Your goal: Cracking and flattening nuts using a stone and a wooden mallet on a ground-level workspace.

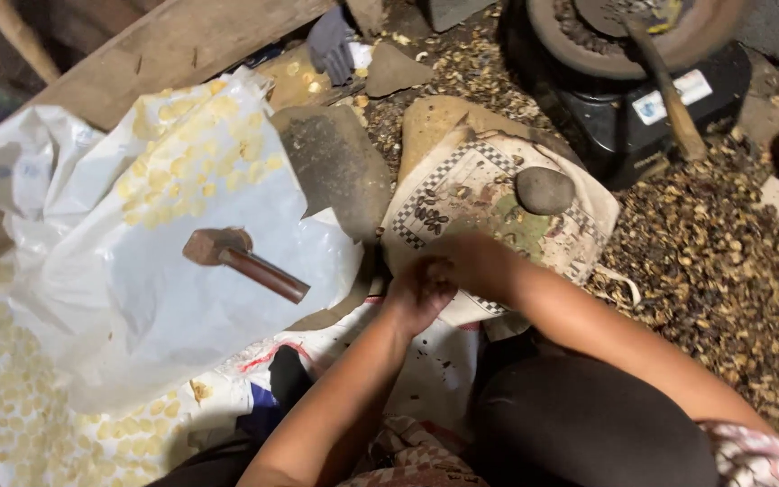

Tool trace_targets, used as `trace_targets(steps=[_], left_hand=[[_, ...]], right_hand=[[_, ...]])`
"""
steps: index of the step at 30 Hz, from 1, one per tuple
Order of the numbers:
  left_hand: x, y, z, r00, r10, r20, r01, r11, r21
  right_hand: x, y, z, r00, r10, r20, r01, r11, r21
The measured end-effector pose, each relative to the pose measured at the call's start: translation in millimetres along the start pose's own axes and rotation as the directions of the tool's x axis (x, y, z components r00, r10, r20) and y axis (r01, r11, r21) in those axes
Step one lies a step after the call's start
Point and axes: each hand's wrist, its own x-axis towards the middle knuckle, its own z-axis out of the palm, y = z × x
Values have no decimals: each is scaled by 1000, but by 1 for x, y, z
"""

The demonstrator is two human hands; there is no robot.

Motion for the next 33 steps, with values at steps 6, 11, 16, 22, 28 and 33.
trace_targets(steps=[6,11,16,22,28,33], left_hand=[[-2,64,-18,597,-186,781,439,890,-124],[-125,250,31,901,59,431,-343,704,622],[-254,346,-6,826,477,300,-553,582,596],[-262,385,-137,740,667,81,-672,732,112],[-113,354,-254,723,691,2,-690,722,45],[-38,311,-241,626,777,67,-615,439,655]], right_hand=[[-78,-50,-70,975,24,-219,-33,999,-37],[-118,-106,-84,748,-592,299,470,791,391],[-12,-204,-30,760,77,645,179,930,-322],[156,-211,101,907,65,416,202,800,-565],[245,-120,233,996,35,-85,-59,951,-304],[200,-111,205,965,50,-257,-116,962,-249]])
